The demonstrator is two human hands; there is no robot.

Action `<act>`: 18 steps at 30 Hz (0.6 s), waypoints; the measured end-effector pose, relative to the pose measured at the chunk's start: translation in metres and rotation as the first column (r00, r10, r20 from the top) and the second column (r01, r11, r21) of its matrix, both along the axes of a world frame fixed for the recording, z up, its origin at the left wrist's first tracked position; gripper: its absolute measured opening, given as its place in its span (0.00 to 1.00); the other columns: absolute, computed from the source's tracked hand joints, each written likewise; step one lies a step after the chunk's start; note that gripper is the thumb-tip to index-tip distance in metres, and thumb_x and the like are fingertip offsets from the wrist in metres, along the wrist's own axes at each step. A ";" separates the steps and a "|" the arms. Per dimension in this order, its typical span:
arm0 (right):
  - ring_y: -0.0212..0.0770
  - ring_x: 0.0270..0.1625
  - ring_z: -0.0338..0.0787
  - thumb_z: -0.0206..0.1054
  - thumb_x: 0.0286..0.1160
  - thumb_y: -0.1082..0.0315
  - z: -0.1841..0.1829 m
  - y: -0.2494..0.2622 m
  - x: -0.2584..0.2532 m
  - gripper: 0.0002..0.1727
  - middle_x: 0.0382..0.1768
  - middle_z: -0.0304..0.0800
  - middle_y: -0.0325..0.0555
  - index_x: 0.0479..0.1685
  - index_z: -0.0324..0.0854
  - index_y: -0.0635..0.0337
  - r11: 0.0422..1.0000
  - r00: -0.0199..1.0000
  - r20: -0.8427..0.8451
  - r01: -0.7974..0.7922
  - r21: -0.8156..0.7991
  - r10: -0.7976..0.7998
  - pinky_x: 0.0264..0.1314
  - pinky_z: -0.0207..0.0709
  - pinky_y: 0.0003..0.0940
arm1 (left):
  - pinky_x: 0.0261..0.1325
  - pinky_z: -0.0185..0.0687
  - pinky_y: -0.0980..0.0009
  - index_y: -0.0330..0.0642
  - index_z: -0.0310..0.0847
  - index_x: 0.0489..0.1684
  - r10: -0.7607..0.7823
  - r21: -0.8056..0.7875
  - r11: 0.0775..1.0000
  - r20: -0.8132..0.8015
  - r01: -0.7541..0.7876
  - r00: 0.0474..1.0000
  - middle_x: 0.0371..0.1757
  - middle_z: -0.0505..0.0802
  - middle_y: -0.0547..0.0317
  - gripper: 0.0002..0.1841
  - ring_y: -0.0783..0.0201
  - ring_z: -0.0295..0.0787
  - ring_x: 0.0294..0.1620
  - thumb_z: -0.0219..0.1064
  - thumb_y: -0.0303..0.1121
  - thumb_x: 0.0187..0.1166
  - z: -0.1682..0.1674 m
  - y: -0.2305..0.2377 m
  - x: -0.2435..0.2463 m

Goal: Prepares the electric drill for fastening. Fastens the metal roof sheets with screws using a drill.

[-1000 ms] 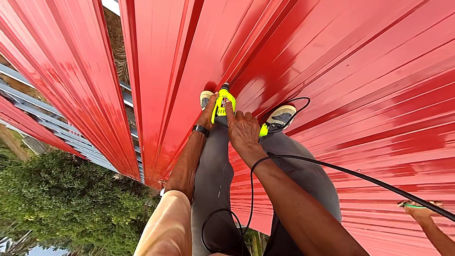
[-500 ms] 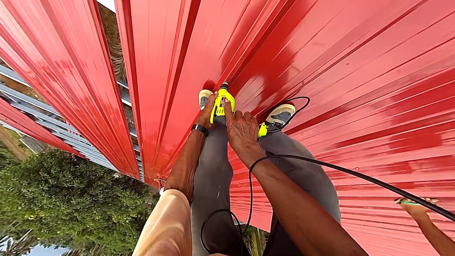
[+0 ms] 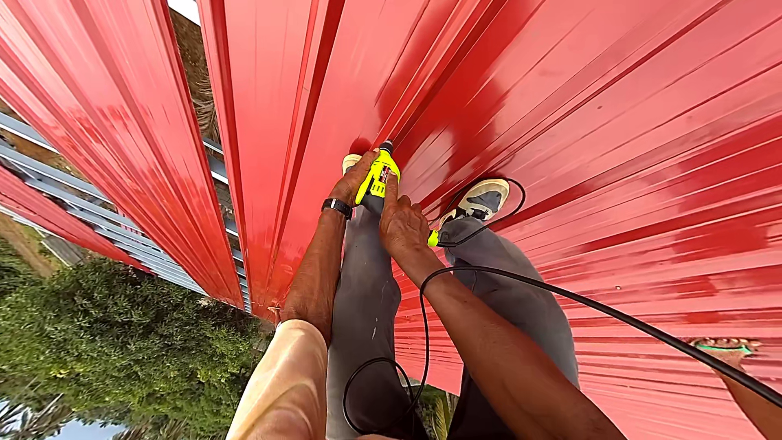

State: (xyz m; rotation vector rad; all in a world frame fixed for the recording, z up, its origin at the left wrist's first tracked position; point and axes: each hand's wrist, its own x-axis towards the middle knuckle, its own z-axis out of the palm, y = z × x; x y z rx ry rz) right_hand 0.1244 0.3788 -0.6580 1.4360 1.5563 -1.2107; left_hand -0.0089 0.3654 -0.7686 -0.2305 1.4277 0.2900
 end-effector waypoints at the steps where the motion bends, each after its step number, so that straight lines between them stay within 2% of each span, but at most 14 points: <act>1: 0.63 0.50 0.90 0.60 0.83 0.65 0.000 -0.001 0.001 0.46 0.52 0.86 0.61 0.99 0.37 0.42 1.000 1.000 -0.006 -0.016 0.005 0.016 0.42 0.85 0.55 | 0.51 0.90 0.57 0.48 0.83 0.63 -0.022 -0.002 1.000 0.001 0.022 1.000 0.47 0.94 0.53 0.31 0.59 0.93 0.46 0.46 0.62 0.88 0.001 0.001 0.000; 4: 0.61 0.48 0.88 0.61 0.83 0.66 -0.002 -0.004 0.009 0.42 0.46 0.87 0.58 0.97 0.46 0.42 0.975 0.985 -0.023 -0.166 0.145 0.171 0.39 0.82 0.51 | 0.45 0.90 0.57 0.47 0.81 0.59 0.107 -0.049 0.993 0.062 -0.104 0.992 0.42 0.93 0.52 0.30 0.59 0.92 0.41 0.44 0.62 0.89 0.000 -0.006 0.004; 6: 0.60 0.46 0.89 0.61 0.83 0.67 -0.003 -0.005 0.012 0.41 0.43 0.87 0.57 0.96 0.48 0.42 0.954 0.972 -0.015 -0.227 0.198 0.234 0.38 0.81 0.49 | 0.43 0.90 0.58 0.47 0.81 0.58 0.207 -0.081 0.976 0.056 -0.202 0.977 0.41 0.93 0.53 0.28 0.59 0.92 0.40 0.46 0.61 0.88 -0.001 -0.012 0.010; 8: 0.60 0.45 0.89 0.61 0.84 0.66 -0.003 -0.005 0.012 0.41 0.44 0.87 0.58 0.96 0.47 0.42 0.960 0.975 -0.013 -0.217 0.178 0.223 0.37 0.81 0.49 | 0.42 0.90 0.60 0.48 0.81 0.59 0.262 -0.066 0.964 0.047 -0.259 0.964 0.41 0.92 0.54 0.27 0.60 0.92 0.39 0.47 0.60 0.88 -0.003 -0.013 0.013; 10: 0.63 0.46 0.90 0.61 0.84 0.65 -0.003 -0.005 0.007 0.42 0.49 0.87 0.61 0.97 0.45 0.42 0.983 0.990 -0.016 -0.140 0.116 0.143 0.39 0.83 0.53 | 0.43 0.91 0.60 0.47 0.82 0.59 0.259 -0.059 0.965 0.057 -0.256 0.964 0.41 0.93 0.54 0.28 0.61 0.92 0.40 0.49 0.61 0.88 -0.005 -0.011 0.010; 12: 0.63 0.47 0.90 0.61 0.84 0.64 -0.002 -0.004 0.004 0.43 0.50 0.87 0.61 0.97 0.44 0.41 0.994 0.996 -0.004 -0.087 0.071 0.087 0.39 0.84 0.53 | 0.44 0.91 0.61 0.47 0.82 0.59 0.235 -0.052 0.971 0.080 -0.232 0.969 0.42 0.93 0.54 0.28 0.61 0.92 0.41 0.49 0.61 0.88 -0.008 -0.008 0.006; 18: 0.63 0.47 0.90 0.61 0.83 0.64 -0.003 -0.005 0.005 0.43 0.48 0.87 0.61 0.97 0.43 0.42 0.992 0.995 0.004 -0.102 0.074 0.102 0.39 0.85 0.53 | 0.45 0.90 0.60 0.47 0.82 0.61 0.183 -0.054 0.982 0.026 -0.182 0.983 0.43 0.93 0.53 0.28 0.60 0.92 0.41 0.49 0.60 0.88 -0.005 -0.004 0.007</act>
